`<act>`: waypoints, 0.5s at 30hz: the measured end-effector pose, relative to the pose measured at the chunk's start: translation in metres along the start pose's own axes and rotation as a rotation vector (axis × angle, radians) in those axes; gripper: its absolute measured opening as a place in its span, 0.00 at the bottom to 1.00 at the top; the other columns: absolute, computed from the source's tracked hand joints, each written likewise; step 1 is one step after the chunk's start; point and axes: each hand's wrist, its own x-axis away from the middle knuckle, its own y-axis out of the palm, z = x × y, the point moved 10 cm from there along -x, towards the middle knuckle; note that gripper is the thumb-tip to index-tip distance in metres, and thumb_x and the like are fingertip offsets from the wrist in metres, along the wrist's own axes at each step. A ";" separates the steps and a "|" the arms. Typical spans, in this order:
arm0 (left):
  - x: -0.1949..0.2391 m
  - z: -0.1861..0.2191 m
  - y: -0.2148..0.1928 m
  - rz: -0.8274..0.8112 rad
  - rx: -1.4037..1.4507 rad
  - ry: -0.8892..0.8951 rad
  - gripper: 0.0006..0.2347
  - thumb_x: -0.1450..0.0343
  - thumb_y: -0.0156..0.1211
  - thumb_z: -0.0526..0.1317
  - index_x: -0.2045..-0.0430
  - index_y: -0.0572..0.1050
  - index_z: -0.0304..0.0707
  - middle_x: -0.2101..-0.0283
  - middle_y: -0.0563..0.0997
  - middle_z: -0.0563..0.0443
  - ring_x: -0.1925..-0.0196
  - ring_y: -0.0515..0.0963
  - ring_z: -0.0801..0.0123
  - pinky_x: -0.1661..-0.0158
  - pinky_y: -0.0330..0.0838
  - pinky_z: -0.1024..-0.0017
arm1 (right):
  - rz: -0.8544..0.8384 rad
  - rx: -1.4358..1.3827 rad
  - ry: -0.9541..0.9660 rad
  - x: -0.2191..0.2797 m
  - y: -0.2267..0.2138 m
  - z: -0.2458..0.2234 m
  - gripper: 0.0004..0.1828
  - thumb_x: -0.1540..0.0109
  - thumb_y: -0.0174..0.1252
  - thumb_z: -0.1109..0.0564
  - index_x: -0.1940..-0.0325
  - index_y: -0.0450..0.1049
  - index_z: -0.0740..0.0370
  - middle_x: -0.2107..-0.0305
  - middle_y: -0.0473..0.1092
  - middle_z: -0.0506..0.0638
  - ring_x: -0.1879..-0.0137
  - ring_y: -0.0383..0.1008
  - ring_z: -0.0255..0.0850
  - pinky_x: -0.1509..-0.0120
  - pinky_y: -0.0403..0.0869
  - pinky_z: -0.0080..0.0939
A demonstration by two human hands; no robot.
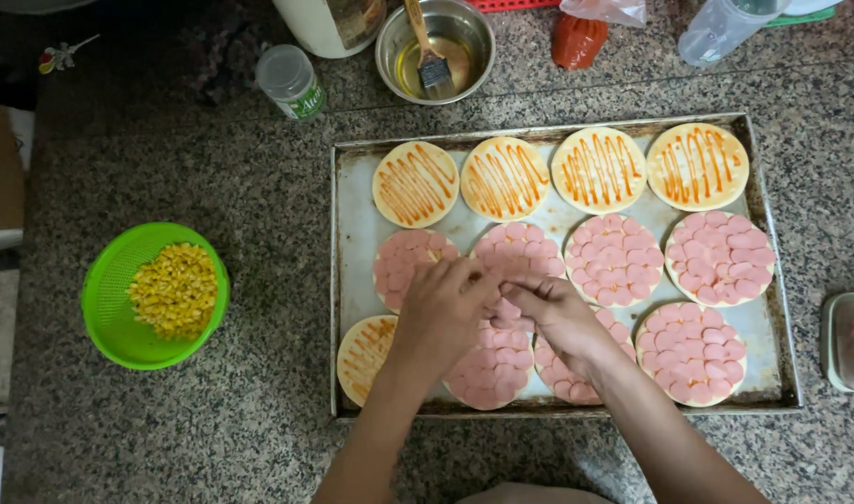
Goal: The person places slices of processed meat onto small round dough bases arranged on a baking tray. The bases already have a red sauce drizzled on them. The person uses both hands to pick up the meat slices from a container and arrange them in a circular pattern on the dough.
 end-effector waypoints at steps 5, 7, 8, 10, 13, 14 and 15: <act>0.002 0.019 -0.014 0.060 -0.166 0.113 0.07 0.19 0.68 0.40 0.49 0.85 0.44 0.54 0.81 0.46 0.48 0.86 0.49 0.41 0.78 0.49 | 0.018 -0.067 0.083 -0.008 -0.009 0.016 0.19 0.22 0.66 0.60 0.33 0.87 0.79 0.59 0.87 0.63 0.56 0.93 0.48 0.48 0.93 0.58; 0.001 0.025 -0.022 0.082 -0.209 0.141 0.04 0.18 0.68 0.36 0.52 0.85 0.42 0.56 0.80 0.45 0.49 0.86 0.49 0.40 0.77 0.49 | 0.007 -0.104 0.104 -0.011 -0.010 0.022 0.20 0.22 0.65 0.60 0.31 0.85 0.80 0.58 0.87 0.65 0.55 0.94 0.51 0.47 0.93 0.61; -0.001 0.028 -0.028 0.112 -0.204 0.156 0.02 0.17 0.67 0.36 0.55 0.84 0.42 0.57 0.79 0.46 0.52 0.85 0.50 0.42 0.78 0.49 | -0.004 -0.107 0.101 -0.010 -0.007 0.018 0.20 0.22 0.66 0.59 0.31 0.85 0.80 0.58 0.87 0.65 0.55 0.94 0.51 0.47 0.93 0.61; 0.005 0.030 -0.027 0.141 -0.198 0.171 0.02 0.16 0.66 0.36 0.58 0.84 0.42 0.58 0.78 0.46 0.54 0.84 0.51 0.45 0.78 0.49 | -0.014 -0.109 0.098 -0.009 -0.003 0.016 0.21 0.23 0.66 0.59 0.31 0.85 0.80 0.57 0.88 0.65 0.55 0.94 0.51 0.47 0.93 0.61; 0.017 0.021 -0.013 0.101 -0.136 0.124 0.02 0.18 0.67 0.38 0.55 0.84 0.44 0.57 0.79 0.49 0.54 0.85 0.54 0.45 0.77 0.52 | 0.010 -0.114 0.069 -0.013 -0.005 0.022 0.19 0.26 0.72 0.62 0.34 0.87 0.79 0.56 0.86 0.62 0.53 0.93 0.52 0.46 0.93 0.60; 0.016 0.011 -0.019 0.113 0.006 0.014 0.02 0.17 0.69 0.39 0.55 0.85 0.45 0.59 0.80 0.50 0.55 0.86 0.51 0.46 0.78 0.51 | 0.035 -0.122 0.055 -0.015 -0.009 0.026 0.17 0.27 0.73 0.63 0.36 0.87 0.77 0.56 0.85 0.61 0.53 0.93 0.52 0.45 0.94 0.59; 0.017 0.001 -0.023 0.125 0.148 -0.096 0.03 0.16 0.71 0.41 0.54 0.86 0.46 0.61 0.80 0.50 0.56 0.87 0.48 0.47 0.78 0.49 | 0.060 -0.130 0.040 -0.018 -0.014 0.030 0.16 0.27 0.75 0.63 0.38 0.87 0.74 0.56 0.84 0.60 0.53 0.92 0.52 0.44 0.94 0.57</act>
